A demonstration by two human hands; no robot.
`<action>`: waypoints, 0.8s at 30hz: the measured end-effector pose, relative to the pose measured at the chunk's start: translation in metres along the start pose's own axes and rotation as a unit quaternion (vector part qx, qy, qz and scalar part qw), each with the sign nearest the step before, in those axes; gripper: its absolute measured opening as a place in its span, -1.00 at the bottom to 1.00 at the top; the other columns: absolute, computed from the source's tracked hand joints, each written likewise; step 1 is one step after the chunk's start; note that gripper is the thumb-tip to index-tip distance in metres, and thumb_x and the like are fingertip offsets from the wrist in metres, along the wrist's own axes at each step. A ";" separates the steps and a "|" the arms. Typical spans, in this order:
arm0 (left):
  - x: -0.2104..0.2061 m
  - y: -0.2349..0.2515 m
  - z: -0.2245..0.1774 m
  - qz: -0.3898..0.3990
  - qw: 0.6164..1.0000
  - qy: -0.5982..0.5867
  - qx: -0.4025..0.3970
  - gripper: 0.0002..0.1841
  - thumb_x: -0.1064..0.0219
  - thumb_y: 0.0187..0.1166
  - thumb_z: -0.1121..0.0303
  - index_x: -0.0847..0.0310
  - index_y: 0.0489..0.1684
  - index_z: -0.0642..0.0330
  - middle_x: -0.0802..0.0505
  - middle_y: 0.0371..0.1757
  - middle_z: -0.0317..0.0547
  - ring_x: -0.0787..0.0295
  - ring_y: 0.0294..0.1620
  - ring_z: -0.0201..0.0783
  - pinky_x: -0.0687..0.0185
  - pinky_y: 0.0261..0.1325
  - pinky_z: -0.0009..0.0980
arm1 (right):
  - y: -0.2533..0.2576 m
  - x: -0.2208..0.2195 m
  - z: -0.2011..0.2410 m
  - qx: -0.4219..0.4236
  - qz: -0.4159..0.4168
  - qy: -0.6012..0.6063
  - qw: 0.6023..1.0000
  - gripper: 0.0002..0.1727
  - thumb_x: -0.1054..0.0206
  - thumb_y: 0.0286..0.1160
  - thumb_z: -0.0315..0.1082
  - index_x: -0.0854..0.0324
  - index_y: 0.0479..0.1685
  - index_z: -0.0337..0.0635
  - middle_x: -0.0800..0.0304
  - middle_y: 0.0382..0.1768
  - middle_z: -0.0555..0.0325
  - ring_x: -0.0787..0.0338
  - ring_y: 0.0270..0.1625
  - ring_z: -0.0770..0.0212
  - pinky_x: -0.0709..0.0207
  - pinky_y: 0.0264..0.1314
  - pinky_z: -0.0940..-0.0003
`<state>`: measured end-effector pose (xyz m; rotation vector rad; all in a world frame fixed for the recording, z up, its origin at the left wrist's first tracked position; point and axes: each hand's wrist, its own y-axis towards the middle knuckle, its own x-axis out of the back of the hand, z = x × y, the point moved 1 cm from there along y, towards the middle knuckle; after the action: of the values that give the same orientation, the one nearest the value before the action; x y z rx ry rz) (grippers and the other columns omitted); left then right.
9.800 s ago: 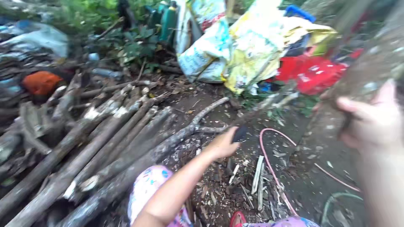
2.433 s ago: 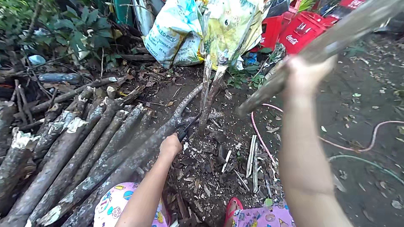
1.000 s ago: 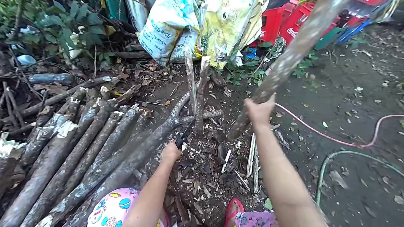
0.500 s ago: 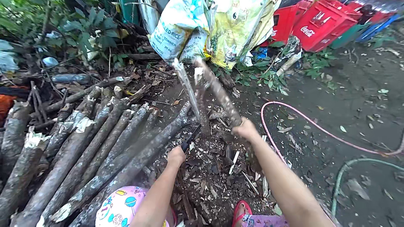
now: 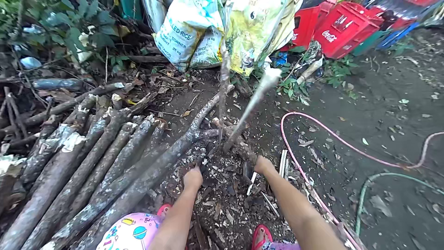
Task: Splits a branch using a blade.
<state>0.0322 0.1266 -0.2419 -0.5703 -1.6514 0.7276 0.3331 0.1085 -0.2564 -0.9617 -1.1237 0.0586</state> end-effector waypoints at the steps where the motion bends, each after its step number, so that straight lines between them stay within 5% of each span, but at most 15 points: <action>1: -0.012 0.002 0.007 0.011 1.000 -0.006 0.005 -0.45 -0.35 0.57 0.31 -0.49 0.56 0.27 -0.73 0.43 0.31 -0.69 0.45 0.27 -0.62 0.39 0.26 | 0.002 -0.016 -0.002 -0.015 0.014 0.006 1.000 -0.16 -0.59 0.24 -0.22 -0.39 0.59 -0.35 -0.67 0.38 -0.36 -0.71 0.41 -0.33 -0.56 0.37 -0.39; 7: -0.042 0.014 0.003 0.070 0.996 -0.056 0.015 -0.41 -0.39 0.56 0.27 -0.44 0.59 0.27 -0.71 0.47 0.24 -0.67 0.50 0.14 -0.58 0.48 0.18 | -0.005 -0.088 -0.014 -0.058 0.030 0.120 0.991 -0.09 -0.55 0.39 -0.22 -0.18 0.72 -0.36 -0.66 0.42 -0.34 -0.68 0.49 -0.26 -0.51 0.53 -0.23; 10: -0.048 0.019 0.006 0.084 0.993 -0.084 -0.006 -0.37 -0.41 0.56 0.24 -0.41 0.62 0.28 -0.70 0.47 0.27 -0.65 0.52 0.17 -0.53 0.52 0.18 | -0.076 -0.098 0.003 -0.088 -0.139 0.223 0.961 -0.58 -0.40 0.50 -0.42 -0.69 0.27 -0.51 -0.75 0.29 -0.44 -0.67 0.46 -0.33 -0.27 0.68 -0.23; 11: -0.051 0.020 0.008 0.085 0.992 -0.090 -0.012 -0.36 -0.42 0.54 0.24 -0.41 0.62 0.28 -0.70 0.47 0.27 -0.65 0.52 0.17 -0.53 0.52 0.19 | -0.112 -0.052 -0.002 -0.064 0.096 0.174 0.978 -0.45 -0.05 0.87 -0.25 -0.31 0.75 -0.28 -0.32 0.76 -0.16 -0.26 0.83 -0.08 0.01 0.89 -0.01; 12: -0.053 0.021 0.010 0.085 0.991 -0.098 -0.015 -0.36 -0.43 0.54 0.24 -0.41 0.62 0.28 -0.70 0.47 0.28 -0.64 0.53 0.17 -0.51 0.54 0.19 | -0.122 -0.039 -0.006 -0.042 0.175 0.138 0.974 -0.40 0.08 0.92 -0.18 -0.12 0.87 -0.19 -0.12 0.87 -0.08 -0.10 0.90 -0.01 0.08 0.92 0.05; 13: -0.055 0.023 0.012 0.086 0.990 -0.107 -0.019 -0.36 -0.44 0.54 0.23 -0.43 0.61 0.29 -0.70 0.47 0.29 -0.63 0.54 0.17 -0.49 0.56 0.18 | -0.112 -0.059 -0.010 -0.029 0.123 0.140 0.982 -0.41 0.05 0.91 -0.15 -0.24 0.80 -0.24 -0.27 0.79 -0.15 -0.22 0.86 -0.06 0.02 0.91 0.00; 14: -0.057 0.025 0.013 0.090 0.989 -0.116 -0.020 -0.36 -0.45 0.55 0.22 -0.43 0.60 0.31 -0.69 0.48 0.29 -0.61 0.55 0.17 -0.47 0.58 0.16 | -0.081 -0.120 -0.016 -0.016 -0.116 0.185 0.976 -0.50 -0.26 0.63 -0.18 -0.70 0.33 -0.42 -0.76 0.31 -0.38 -0.69 0.49 -0.26 -0.32 0.68 -0.17; 17: -0.066 0.031 0.014 0.105 0.980 -0.164 -0.024 -0.32 -0.48 0.56 0.21 -0.39 0.62 0.37 -0.68 0.46 0.35 -0.64 0.51 0.17 -0.47 0.59 0.12 | -0.020 -0.131 -0.035 -0.009 0.079 0.201 0.976 -0.10 -0.45 0.58 0.06 -0.24 0.77 -0.34 -0.38 0.69 -0.34 -0.31 0.79 -0.20 -0.06 0.84 -0.17; 19: -0.074 0.034 0.017 0.105 0.975 -0.195 -0.022 -0.31 -0.51 0.56 0.19 -0.38 0.61 0.37 -0.71 0.40 0.35 -0.72 0.40 0.17 -0.54 0.52 0.10 | -0.019 -0.138 -0.039 -0.003 0.001 0.312 0.950 0.01 -0.58 0.43 0.06 -0.23 0.77 -0.34 -0.33 0.72 -0.34 -0.26 0.82 -0.19 0.00 0.87 -0.16; 20: -0.074 0.035 0.018 0.101 0.974 -0.201 -0.020 -0.31 -0.51 0.56 0.18 -0.40 0.60 0.36 -0.71 0.41 0.35 -0.71 0.42 0.17 -0.53 0.54 0.10 | -0.015 -0.146 -0.039 0.006 -0.062 0.425 0.903 -0.02 -0.60 0.43 -0.08 -0.20 0.78 -0.39 -0.28 0.74 -0.35 -0.22 0.84 -0.16 0.03 0.89 -0.10; 22: -0.073 0.036 0.023 0.091 0.973 -0.209 -0.020 -0.33 -0.51 0.55 0.19 -0.43 0.59 0.35 -0.70 0.43 0.35 -0.65 0.50 0.19 -0.47 0.58 0.13 | -0.009 -0.157 -0.034 0.016 -0.154 0.673 0.723 -0.16 -0.36 0.61 -0.38 -0.04 0.86 -0.33 -0.21 0.79 -0.25 -0.26 0.82 0.00 -0.14 0.85 0.06; 24: -0.071 0.037 0.027 0.092 0.970 -0.225 -0.014 -0.38 -0.50 0.57 0.23 -0.47 0.56 0.35 -0.70 0.44 0.35 -0.63 0.51 0.19 -0.44 0.60 0.13 | -0.007 -0.144 -0.026 -0.053 -0.186 0.813 0.549 -0.41 -0.20 0.80 -0.25 -0.27 0.74 -0.27 -0.50 0.60 -0.17 -0.58 0.54 0.05 -0.48 0.56 0.08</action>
<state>0.0191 0.0976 -0.3199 -0.6140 -2.0478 1.0264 0.2820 0.0174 -0.3593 -0.4431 0.5061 -1.0838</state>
